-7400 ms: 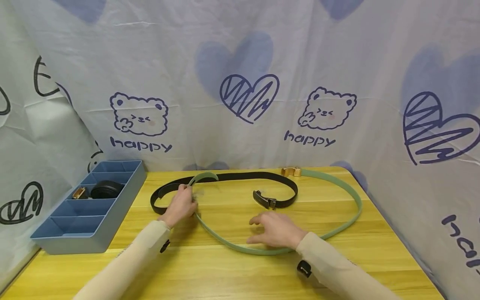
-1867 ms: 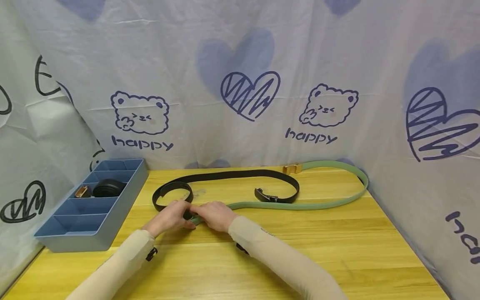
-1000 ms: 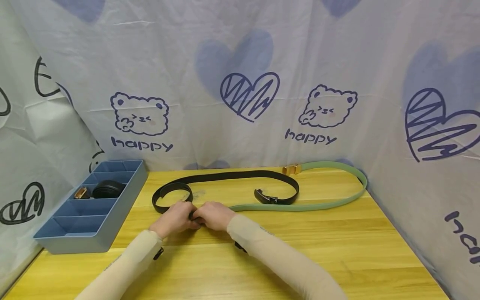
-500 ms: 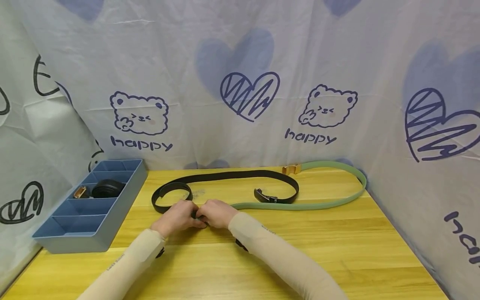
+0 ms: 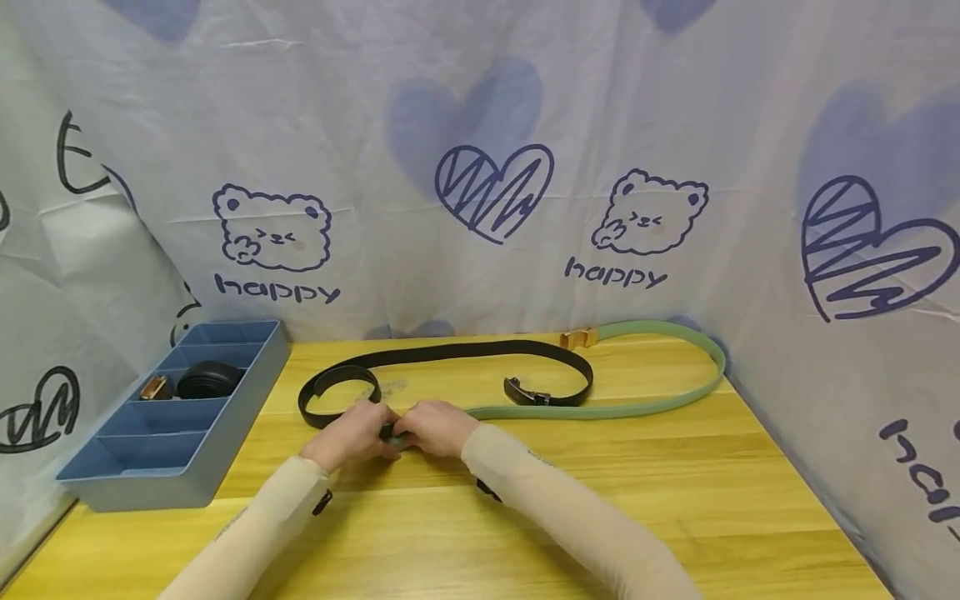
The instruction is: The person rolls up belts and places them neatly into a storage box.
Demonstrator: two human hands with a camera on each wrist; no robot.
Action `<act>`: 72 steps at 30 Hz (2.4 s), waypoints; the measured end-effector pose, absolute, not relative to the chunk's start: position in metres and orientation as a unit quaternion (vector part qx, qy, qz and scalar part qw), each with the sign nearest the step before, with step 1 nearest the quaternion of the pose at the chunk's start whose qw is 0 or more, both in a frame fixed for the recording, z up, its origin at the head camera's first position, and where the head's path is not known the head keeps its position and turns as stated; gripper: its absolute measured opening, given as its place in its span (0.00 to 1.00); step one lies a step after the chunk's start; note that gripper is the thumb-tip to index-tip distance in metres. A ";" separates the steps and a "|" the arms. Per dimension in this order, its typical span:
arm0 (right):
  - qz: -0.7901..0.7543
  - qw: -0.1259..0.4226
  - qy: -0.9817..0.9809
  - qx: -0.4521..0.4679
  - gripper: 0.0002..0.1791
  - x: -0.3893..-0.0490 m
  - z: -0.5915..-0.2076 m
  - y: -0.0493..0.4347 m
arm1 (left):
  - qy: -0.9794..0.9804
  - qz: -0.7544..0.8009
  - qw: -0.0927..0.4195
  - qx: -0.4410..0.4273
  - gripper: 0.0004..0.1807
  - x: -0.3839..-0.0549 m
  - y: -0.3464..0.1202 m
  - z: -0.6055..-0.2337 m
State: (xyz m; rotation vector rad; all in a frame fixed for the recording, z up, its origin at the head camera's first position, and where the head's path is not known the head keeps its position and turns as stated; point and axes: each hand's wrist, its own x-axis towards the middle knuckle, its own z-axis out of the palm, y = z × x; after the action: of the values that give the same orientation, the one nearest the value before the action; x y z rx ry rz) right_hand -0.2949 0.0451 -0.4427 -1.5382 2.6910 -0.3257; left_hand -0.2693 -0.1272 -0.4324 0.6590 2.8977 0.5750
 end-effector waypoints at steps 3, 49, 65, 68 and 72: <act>-0.085 -0.003 0.860 -0.504 0.07 -0.293 -0.442 0.044 | 0.957 0.189 0.056 0.214 0.10 -0.266 -0.126 -0.433; -0.071 -0.015 0.851 -0.519 0.08 -0.285 -0.443 0.056 | 0.956 0.201 0.032 0.213 0.20 -0.262 -0.119 -0.436; -0.092 -0.017 0.848 -0.522 0.06 -0.287 -0.445 0.060 | 0.949 0.221 0.084 0.211 0.13 -0.266 -0.121 -0.434; -0.095 -0.004 0.848 -0.522 0.07 -0.287 -0.444 0.060 | 0.950 0.227 0.078 0.200 0.13 -0.265 -0.121 -0.436; -0.096 0.024 0.857 -0.506 0.11 -0.289 -0.442 0.064 | 0.947 0.221 0.093 0.213 0.13 -0.267 -0.122 -0.433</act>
State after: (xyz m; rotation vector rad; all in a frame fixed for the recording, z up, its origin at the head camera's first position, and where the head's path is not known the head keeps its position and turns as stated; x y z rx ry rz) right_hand -0.2886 0.0636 -0.4419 -1.5671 2.6517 -0.2959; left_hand -0.2672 -0.1219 -0.4331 0.6318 2.8106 0.6561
